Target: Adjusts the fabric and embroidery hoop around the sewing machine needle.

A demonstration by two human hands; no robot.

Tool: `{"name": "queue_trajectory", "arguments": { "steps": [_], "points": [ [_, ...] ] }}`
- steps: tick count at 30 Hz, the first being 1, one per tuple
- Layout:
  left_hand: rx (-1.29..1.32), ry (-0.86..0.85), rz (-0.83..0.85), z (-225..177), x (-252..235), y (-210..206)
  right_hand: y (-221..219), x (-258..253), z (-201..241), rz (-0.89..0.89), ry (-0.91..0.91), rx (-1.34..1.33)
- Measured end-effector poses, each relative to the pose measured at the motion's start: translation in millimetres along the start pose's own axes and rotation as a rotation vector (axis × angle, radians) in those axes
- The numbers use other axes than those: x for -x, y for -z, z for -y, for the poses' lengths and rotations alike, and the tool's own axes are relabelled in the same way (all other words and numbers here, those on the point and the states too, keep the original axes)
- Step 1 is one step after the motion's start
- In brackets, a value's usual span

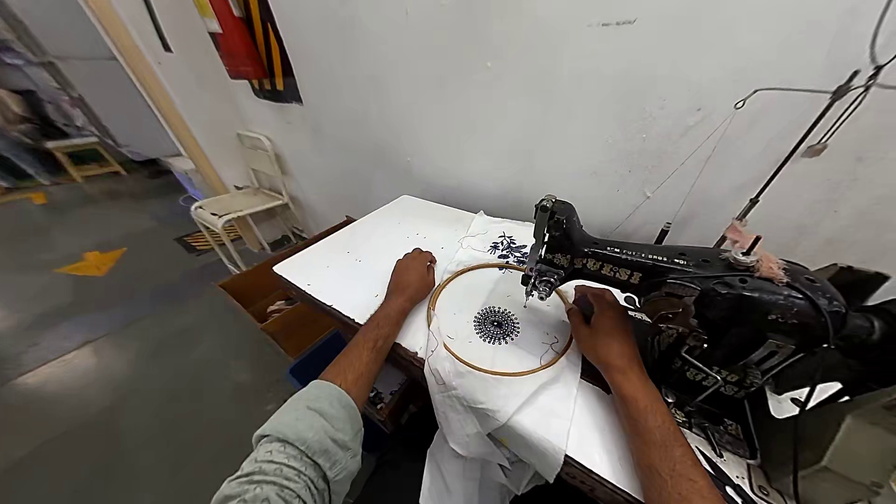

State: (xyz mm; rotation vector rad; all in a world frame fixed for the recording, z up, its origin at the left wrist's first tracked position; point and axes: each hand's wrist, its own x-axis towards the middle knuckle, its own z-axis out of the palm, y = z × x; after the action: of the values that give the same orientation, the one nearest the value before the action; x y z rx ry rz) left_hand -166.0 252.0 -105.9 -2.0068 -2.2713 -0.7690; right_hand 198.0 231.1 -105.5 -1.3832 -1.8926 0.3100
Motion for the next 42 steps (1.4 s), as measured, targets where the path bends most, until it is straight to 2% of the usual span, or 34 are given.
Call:
{"name": "queue_trajectory", "arguments": {
  "steps": [7,12,16,21,23,26,30,34,37,40,42],
  "points": [
    [-0.002,-0.008,0.035,-0.5,-0.8,-4.4,-3.8,-3.6,-6.9,0.007,-0.204,-0.052],
    [-0.059,0.007,0.212,4.1,-29.3,-10.4,-0.5,-4.4,-9.2,-0.090,-0.364,-0.143],
    [-0.097,0.007,0.302,4.7,-62.8,-11.3,-1.0,-3.8,-14.2,-0.138,-0.379,-0.182],
    [-0.131,0.056,0.275,-1.6,-74.4,-17.7,-5.1,-14.9,-14.1,-0.056,-0.391,-0.063],
    [-0.147,0.050,0.270,-2.3,-74.3,-18.4,-2.6,-23.9,-18.0,-0.027,-0.412,-0.092],
    [-0.162,0.028,0.246,-2.4,-77.5,-16.6,7.4,-37.7,-6.5,0.021,-0.566,-0.122],
    [-0.024,-0.068,0.074,4.6,-94.2,-26.2,13.5,-55.3,6.0,0.149,-0.694,0.034],
    [0.147,-0.259,0.211,14.8,-123.0,-35.6,5.2,-66.8,4.2,0.264,-0.695,0.306],
    [0.291,-0.275,0.163,25.0,-142.3,-40.1,2.2,-63.9,16.8,0.314,-0.591,0.505],
    [0.354,-0.190,0.169,24.2,-142.7,-36.8,-0.3,-50.9,20.7,0.081,-0.437,0.432],
    [0.379,-0.196,0.173,20.6,-139.2,-32.6,3.6,-49.6,26.6,0.065,-0.417,0.383]
  ]
}}
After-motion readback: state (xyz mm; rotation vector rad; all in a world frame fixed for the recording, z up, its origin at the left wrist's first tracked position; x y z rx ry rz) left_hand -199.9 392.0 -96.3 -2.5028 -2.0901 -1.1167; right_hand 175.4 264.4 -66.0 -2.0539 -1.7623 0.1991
